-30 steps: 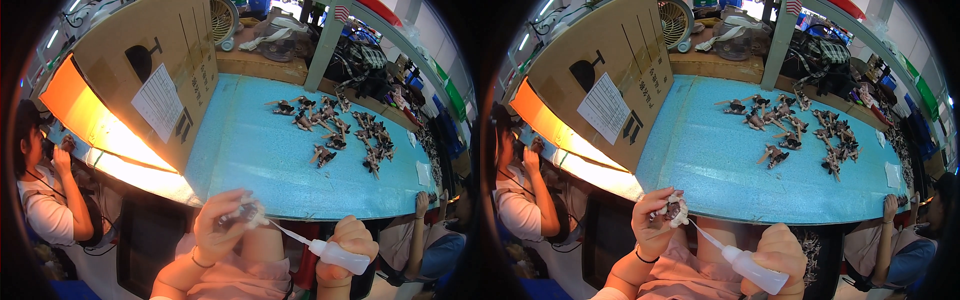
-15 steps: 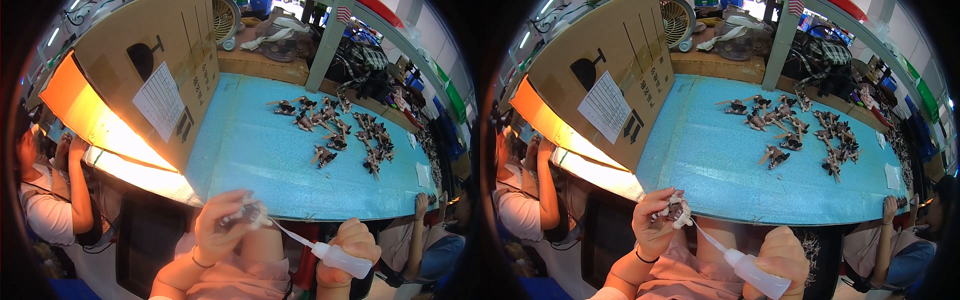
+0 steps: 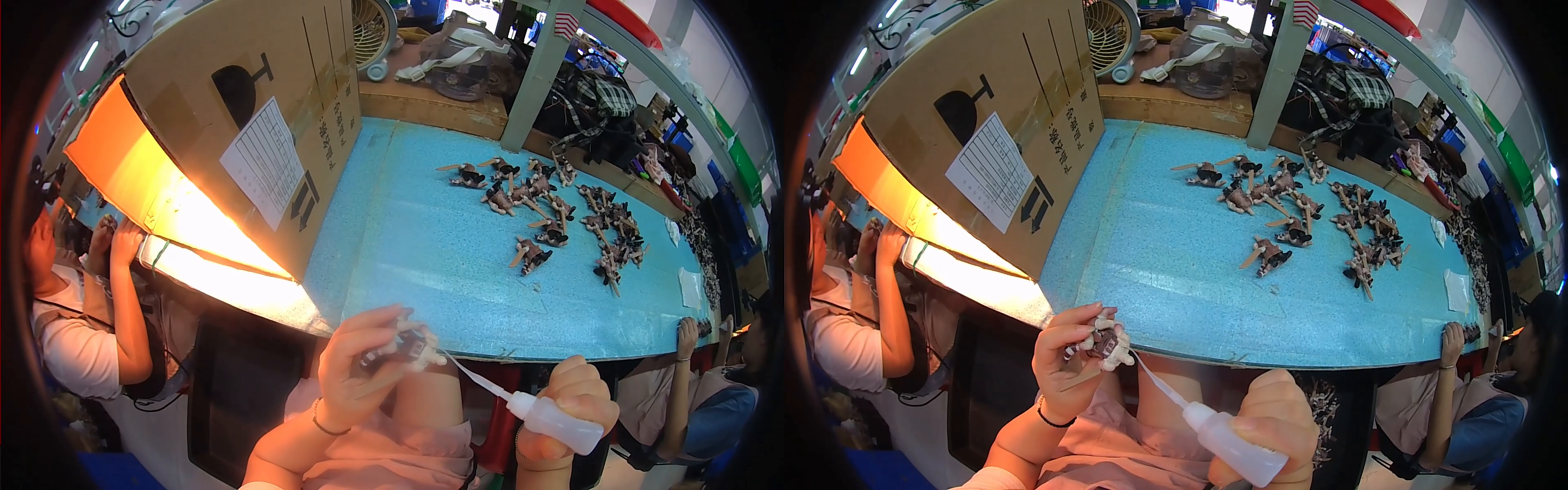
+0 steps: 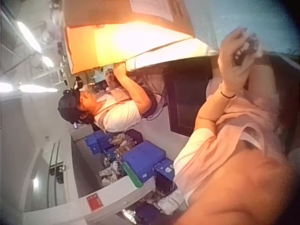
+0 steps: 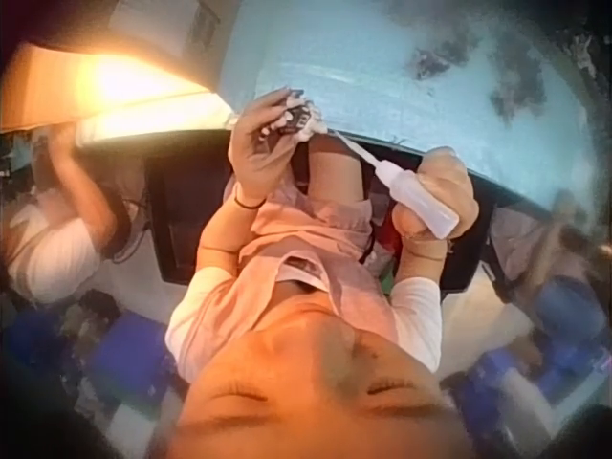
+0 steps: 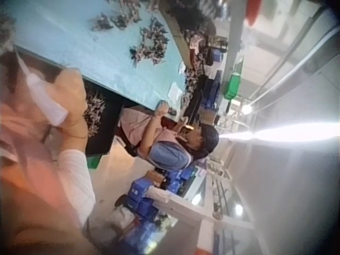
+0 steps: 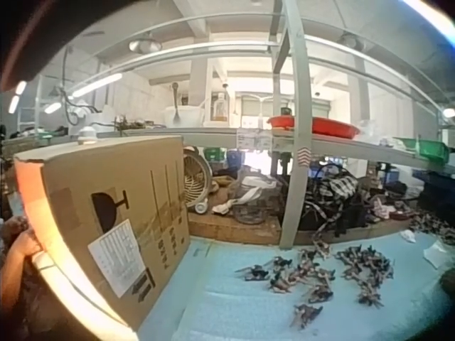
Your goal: The person applies glue from a bottle to small plastic toy figurines and assembles them by hand at a factory workbench.
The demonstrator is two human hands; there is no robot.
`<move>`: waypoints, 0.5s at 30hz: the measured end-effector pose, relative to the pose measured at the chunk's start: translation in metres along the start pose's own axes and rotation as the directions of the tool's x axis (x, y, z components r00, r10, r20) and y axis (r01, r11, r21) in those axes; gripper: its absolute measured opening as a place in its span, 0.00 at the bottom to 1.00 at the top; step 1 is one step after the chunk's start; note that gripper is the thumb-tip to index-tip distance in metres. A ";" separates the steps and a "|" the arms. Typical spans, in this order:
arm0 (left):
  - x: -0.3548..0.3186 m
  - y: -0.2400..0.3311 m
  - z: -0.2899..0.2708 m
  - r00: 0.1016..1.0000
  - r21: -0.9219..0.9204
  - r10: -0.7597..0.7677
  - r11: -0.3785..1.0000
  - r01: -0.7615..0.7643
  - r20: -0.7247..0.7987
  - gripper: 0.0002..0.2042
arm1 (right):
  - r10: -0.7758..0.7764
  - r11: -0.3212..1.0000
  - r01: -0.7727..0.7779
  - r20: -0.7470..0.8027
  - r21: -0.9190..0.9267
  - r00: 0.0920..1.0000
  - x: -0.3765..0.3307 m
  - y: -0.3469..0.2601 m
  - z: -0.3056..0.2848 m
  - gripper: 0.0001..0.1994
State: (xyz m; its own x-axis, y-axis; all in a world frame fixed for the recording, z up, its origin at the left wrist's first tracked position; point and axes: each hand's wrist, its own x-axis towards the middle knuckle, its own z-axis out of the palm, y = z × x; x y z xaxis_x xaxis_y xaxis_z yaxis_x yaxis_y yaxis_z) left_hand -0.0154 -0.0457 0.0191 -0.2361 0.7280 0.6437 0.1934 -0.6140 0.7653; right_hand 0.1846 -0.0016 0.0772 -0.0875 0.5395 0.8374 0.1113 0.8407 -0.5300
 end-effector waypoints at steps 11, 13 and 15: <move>-0.027 0.003 -0.021 0.970 -0.131 -0.193 0.976 0.174 -0.150 0.19 | 0.582 0.742 -0.606 0.174 0.286 0.794 0.007 0.073 0.049 0.12; -0.034 0.003 -0.025 0.965 -0.182 -0.188 0.971 0.154 -0.185 0.19 | 0.605 0.747 -0.660 0.331 0.078 0.724 0.013 0.100 0.052 0.12; -0.039 0.010 -0.032 0.952 -0.171 -0.197 0.972 0.158 -0.236 0.17 | 0.577 0.801 -0.596 0.345 -0.059 0.741 0.020 0.116 0.064 0.11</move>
State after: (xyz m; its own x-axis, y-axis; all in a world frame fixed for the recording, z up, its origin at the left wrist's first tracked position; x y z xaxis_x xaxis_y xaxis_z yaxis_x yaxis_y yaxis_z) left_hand -0.0344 -0.0900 0.0011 -0.4873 0.7416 0.4611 -0.0127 -0.5340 0.8454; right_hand 0.1324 0.1100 0.0243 -0.3419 0.9006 0.2684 0.1995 0.3486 -0.9158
